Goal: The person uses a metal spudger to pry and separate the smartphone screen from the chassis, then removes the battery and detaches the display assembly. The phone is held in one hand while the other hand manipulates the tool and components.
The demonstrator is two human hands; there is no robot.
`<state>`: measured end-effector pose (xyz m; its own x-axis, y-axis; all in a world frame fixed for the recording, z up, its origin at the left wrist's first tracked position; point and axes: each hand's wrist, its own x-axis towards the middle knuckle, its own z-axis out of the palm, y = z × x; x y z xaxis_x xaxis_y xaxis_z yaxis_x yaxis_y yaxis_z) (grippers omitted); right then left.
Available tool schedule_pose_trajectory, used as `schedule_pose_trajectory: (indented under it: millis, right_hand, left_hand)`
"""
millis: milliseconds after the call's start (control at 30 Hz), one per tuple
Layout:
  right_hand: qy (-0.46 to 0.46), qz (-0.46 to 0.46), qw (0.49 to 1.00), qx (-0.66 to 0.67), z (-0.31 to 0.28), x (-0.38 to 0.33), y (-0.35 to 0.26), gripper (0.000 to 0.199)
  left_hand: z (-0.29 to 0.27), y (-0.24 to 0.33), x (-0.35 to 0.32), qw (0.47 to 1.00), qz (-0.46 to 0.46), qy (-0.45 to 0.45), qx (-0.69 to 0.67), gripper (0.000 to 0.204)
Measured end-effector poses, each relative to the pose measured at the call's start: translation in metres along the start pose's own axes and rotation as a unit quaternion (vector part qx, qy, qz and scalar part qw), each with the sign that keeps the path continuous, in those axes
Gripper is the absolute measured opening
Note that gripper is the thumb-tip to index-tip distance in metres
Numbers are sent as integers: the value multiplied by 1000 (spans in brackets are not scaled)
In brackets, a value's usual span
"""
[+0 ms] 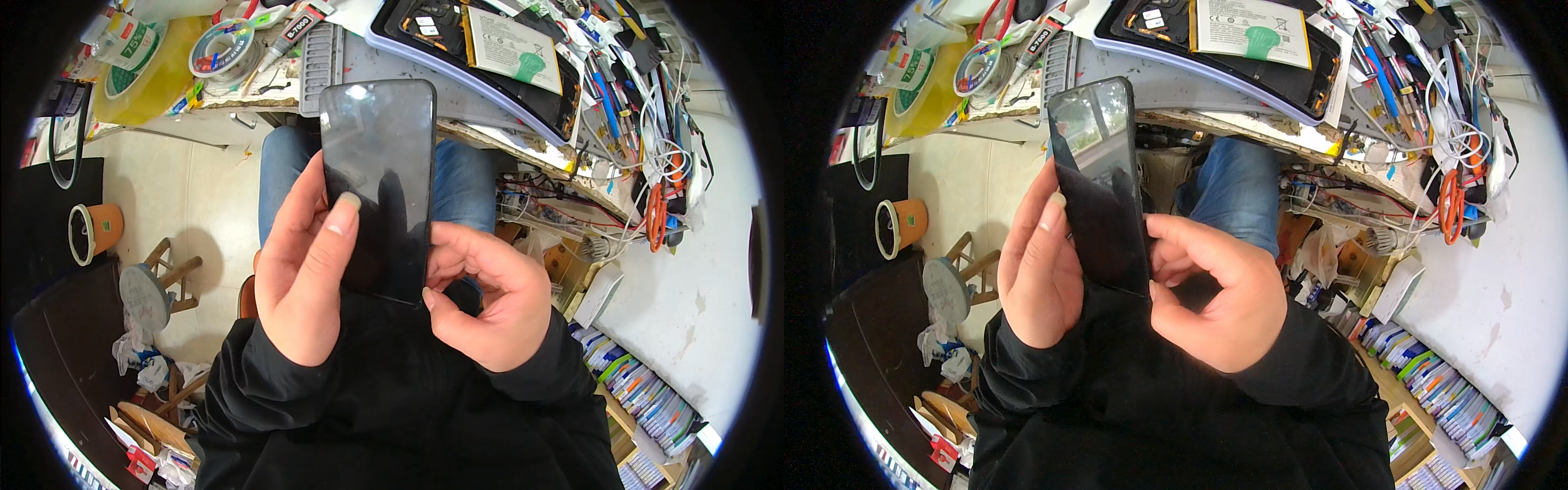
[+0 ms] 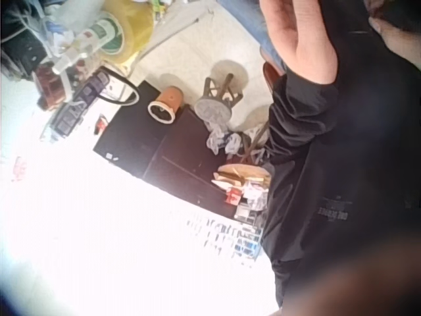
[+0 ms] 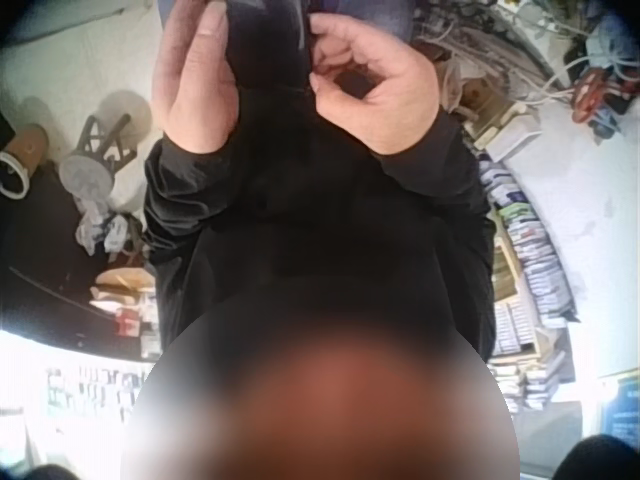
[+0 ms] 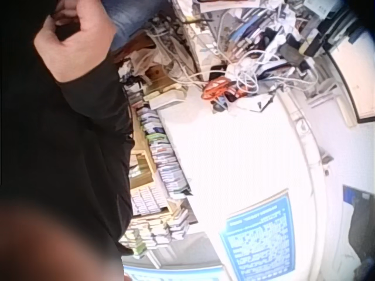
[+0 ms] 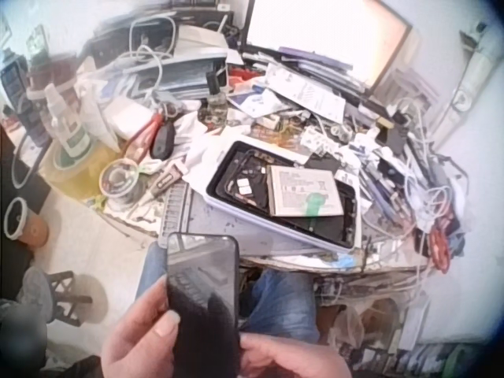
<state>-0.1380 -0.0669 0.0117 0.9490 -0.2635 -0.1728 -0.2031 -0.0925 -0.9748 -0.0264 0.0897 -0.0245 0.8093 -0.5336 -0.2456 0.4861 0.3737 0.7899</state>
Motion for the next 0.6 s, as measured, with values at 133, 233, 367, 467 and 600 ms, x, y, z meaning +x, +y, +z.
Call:
schedule_pose_trajectory:
  millis: [133, 233, 367, 467, 600]
  right_hand:
    - [10, -25, 1000, -11, 4, 1, 1, 58]
    - [37, -31, 999, -14, 5, 1, 0, 55]
    - [30, -19, 999, -33, 3, 0, -3, 54]
    - [34, -35, 999, -23, 3, 1, -5, 53]
    - [34, -24, 999, 2, 3, 2, -5, 48]
  left_hand:
    - [2, -1, -2, 999, 29, -21, 26, 64]
    - [3, 0, -3, 997, 40, -37, 50, 70]
    - [3, 2, -5, 996, 46, -38, 72, 77]
    - [4, 6, -6, 992, 59, -47, 101, 81]
    - [2, 8, -5, 989, 62, -55, 125, 90]
